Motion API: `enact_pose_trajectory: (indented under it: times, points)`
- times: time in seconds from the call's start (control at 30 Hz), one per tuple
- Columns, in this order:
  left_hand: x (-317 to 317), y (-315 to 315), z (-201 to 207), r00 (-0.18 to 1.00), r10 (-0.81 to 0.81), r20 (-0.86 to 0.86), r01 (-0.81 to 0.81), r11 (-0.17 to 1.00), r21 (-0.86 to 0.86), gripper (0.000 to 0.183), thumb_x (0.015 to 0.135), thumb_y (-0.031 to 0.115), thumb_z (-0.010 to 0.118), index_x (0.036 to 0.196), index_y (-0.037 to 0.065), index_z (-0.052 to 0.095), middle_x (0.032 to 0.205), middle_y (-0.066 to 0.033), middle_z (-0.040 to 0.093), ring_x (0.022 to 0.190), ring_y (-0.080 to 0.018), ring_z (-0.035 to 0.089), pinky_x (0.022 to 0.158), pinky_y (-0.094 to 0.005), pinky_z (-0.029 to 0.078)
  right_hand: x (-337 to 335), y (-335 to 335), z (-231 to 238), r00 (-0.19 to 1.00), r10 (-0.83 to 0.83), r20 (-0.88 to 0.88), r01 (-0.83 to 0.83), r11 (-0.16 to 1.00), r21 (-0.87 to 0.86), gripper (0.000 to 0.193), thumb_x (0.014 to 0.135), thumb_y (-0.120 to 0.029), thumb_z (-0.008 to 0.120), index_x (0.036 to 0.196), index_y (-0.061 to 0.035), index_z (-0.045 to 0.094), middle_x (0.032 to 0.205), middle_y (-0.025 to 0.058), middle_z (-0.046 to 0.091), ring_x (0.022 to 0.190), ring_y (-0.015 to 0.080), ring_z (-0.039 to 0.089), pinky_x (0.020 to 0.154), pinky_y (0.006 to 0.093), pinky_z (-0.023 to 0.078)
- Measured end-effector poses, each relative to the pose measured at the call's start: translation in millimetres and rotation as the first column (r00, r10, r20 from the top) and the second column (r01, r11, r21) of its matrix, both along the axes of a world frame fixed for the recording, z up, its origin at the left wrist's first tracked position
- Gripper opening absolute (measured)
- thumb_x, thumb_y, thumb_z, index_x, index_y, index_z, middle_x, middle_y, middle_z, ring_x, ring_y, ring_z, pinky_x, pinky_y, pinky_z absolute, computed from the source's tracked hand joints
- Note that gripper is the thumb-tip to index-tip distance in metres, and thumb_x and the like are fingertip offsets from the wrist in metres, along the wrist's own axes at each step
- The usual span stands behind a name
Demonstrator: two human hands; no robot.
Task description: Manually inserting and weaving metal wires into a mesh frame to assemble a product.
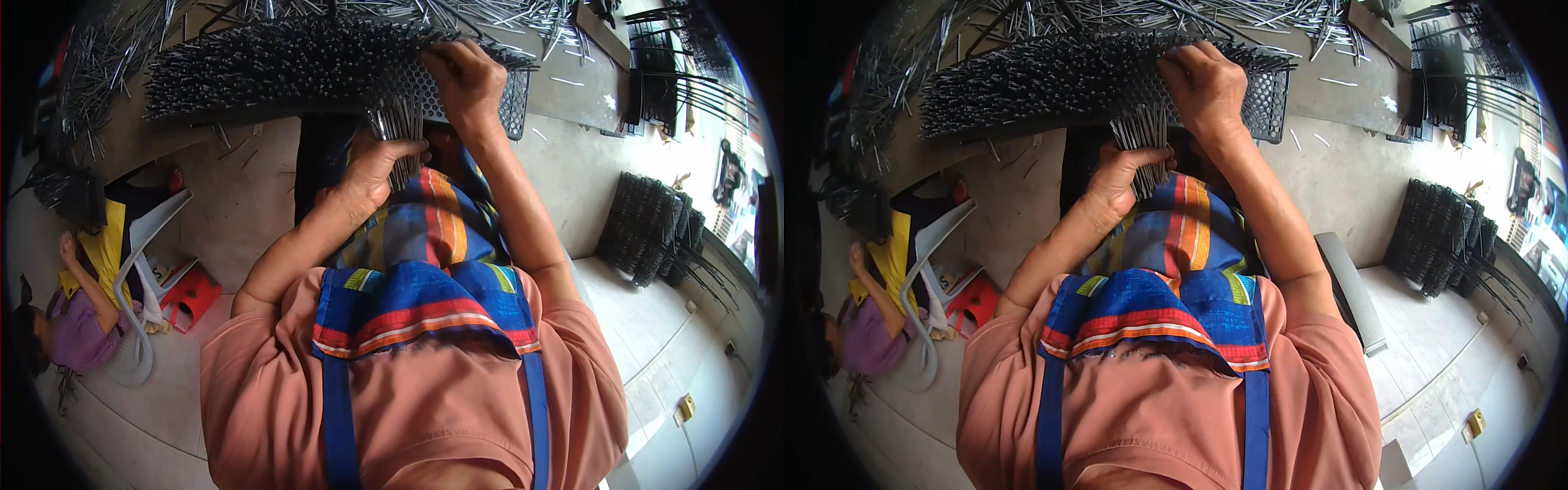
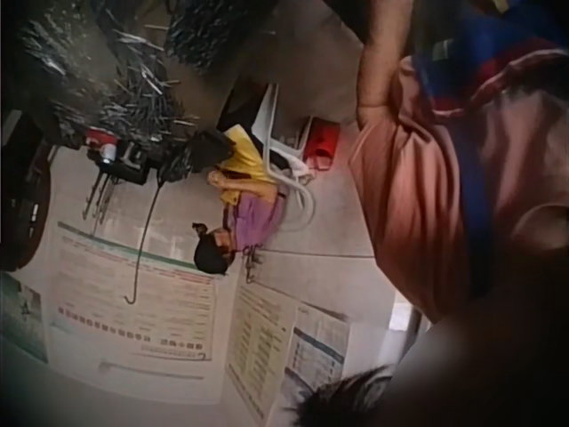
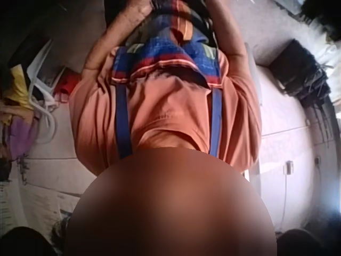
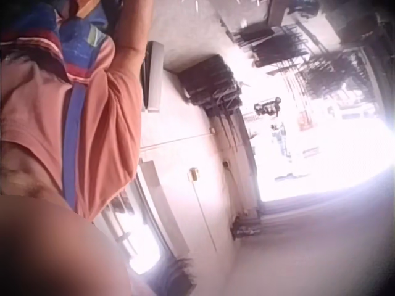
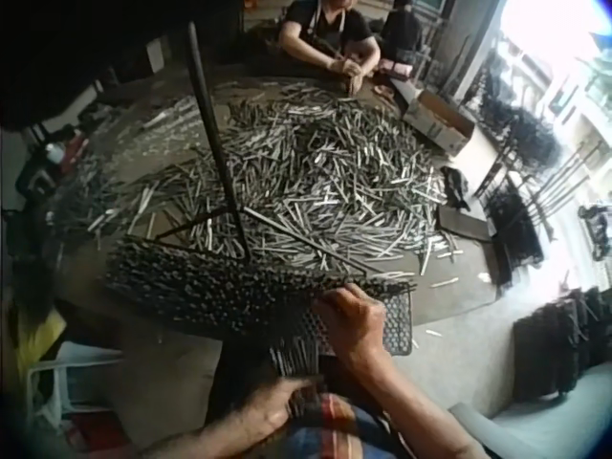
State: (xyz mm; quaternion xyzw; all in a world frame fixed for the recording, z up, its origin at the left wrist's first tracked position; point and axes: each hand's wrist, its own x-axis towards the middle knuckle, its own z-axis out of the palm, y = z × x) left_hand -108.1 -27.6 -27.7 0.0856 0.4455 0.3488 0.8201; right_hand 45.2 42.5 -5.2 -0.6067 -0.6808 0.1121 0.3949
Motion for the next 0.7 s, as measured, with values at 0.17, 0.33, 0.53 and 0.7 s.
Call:
enact_pose_trajectory:
  times: [0.17,0.33,0.53,0.7]
  points:
    - [2.3,0.0,8.5,0.999,-0.018,0.043,0.016,0.999,0.048,0.029,0.072,-0.012,0.068,0.099,-0.003,0.064,0.089,-0.0115,0.069,0.073,-0.0219,0.069,0.064,-0.0329,0.06,18.3,-27.0,14.4,0.861,-0.162,-0.482,-0.333,0.537,-0.775,0.009,0.078,-0.01,0.074,0.075,-0.0028,0.068,0.057,0.0001,0.054,0.05,0.0076,0.049,0.046,0.0234,0.035]
    - [1.8,-2.7,5.4,0.999,-0.008,0.052,0.007,1.0,0.021,0.027,0.073,-0.011,0.068,0.099,-0.003,0.065,0.087,-0.0121,0.069,0.072,-0.0231,0.07,0.065,-0.0334,0.06,29.0,-40.9,0.2,0.665,-0.334,-0.668,-0.433,0.557,-0.709,0.013,0.082,-0.009,0.071,0.073,-0.0039,0.063,0.058,-0.0011,0.054,0.048,0.0054,0.045,0.045,0.0224,0.031]
    - [-1.3,-4.9,-5.6,0.998,-0.059,0.006,0.059,0.997,-0.051,0.021,0.078,-0.005,0.066,0.099,-0.004,0.066,0.086,-0.0139,0.07,0.073,-0.0244,0.07,0.069,-0.036,0.059,22.7,-27.5,14.2,0.599,-0.189,-0.778,0.018,0.975,-0.223,0.005,0.082,0.0,0.07,0.086,0.0038,0.07,0.08,0.0016,0.065,0.059,0.0065,0.052,0.053,0.0198,0.039]
    - [5.6,-1.9,-0.5,0.997,-0.028,0.067,0.029,1.0,-0.007,0.021,0.076,-0.006,0.067,0.097,-0.002,0.066,0.084,-0.0132,0.07,0.072,-0.0242,0.07,0.068,-0.0342,0.058,21.4,-10.2,0.0,0.862,-0.015,-0.507,0.059,0.996,0.071,0.01,0.077,0.007,0.071,0.086,0.0015,0.071,0.081,0.0015,0.066,0.069,0.0071,0.058,0.061,0.0198,0.046]
